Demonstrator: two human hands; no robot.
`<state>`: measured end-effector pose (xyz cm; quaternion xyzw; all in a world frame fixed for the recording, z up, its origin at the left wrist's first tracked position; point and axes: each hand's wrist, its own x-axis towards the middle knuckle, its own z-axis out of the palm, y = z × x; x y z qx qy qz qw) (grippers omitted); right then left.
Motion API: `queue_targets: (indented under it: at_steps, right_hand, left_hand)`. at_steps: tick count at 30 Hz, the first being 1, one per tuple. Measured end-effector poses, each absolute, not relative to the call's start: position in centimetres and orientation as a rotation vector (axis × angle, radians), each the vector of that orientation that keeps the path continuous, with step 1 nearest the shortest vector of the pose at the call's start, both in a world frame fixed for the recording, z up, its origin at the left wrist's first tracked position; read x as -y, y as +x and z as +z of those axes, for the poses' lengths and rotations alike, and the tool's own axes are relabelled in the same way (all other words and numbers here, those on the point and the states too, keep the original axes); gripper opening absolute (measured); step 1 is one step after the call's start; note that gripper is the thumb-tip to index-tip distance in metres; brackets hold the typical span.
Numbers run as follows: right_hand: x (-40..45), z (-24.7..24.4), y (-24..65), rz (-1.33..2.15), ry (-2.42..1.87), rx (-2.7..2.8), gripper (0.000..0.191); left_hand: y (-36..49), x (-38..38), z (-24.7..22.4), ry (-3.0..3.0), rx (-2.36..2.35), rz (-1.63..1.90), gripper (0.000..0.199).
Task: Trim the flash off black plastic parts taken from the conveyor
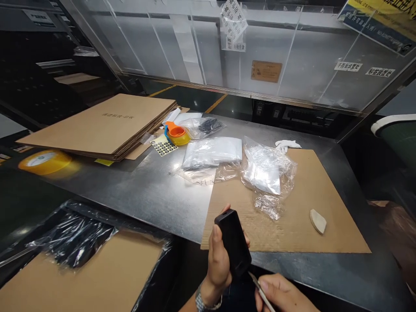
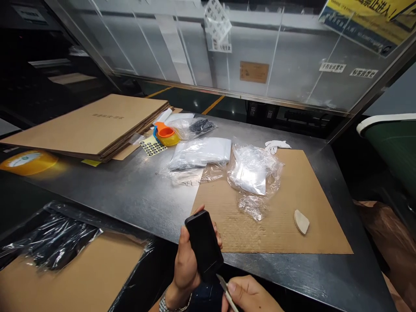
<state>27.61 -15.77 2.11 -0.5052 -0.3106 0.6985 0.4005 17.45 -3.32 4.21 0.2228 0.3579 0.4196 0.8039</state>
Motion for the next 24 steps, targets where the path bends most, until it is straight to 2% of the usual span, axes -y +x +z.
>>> queue_targets:
  at_steps: [4,8,9,12,16,19,21,24]
  right_hand:
    - [15.8,1.9,27.8,1.576,-1.457,0.796,0.047]
    - [15.8,1.6,27.8,0.901,-1.708,1.226,0.022]
    - [15.7,1.7,27.8,0.736,-1.664,1.354,0.018]
    - [15.1,1.8,27.7,0.415,-1.475,1.680,0.025]
    - [14.4,1.3,27.4,-0.066,-1.482,1.895,0.029]
    - [14.5,0.2,27.1,-0.436,-1.468,1.868,0.016]
    - [14.9,-0.5,27.0,-0.425,-1.512,1.820,0.012]
    - [15.6,-0.8,27.2,-0.064,-1.571,1.678,0.012]
  left_hand:
    - [17.5,2.9,4.3,0.458,-0.747,0.833,0.062]
    - [17.6,3.1,4.3,0.439,-0.771,0.788,0.063]
    - [17.6,3.2,4.3,0.447,-0.780,0.766,0.063]
    - [17.7,3.4,4.3,0.476,-0.805,0.666,0.061]
    - [18.1,3.5,4.2,0.464,-0.830,0.656,0.063]
    - [18.3,3.2,3.9,0.394,-0.842,0.698,0.060]
    - [18.3,2.8,3.6,0.339,-0.847,0.696,0.056]
    - [18.2,2.3,3.3,0.266,-0.845,0.651,0.054]
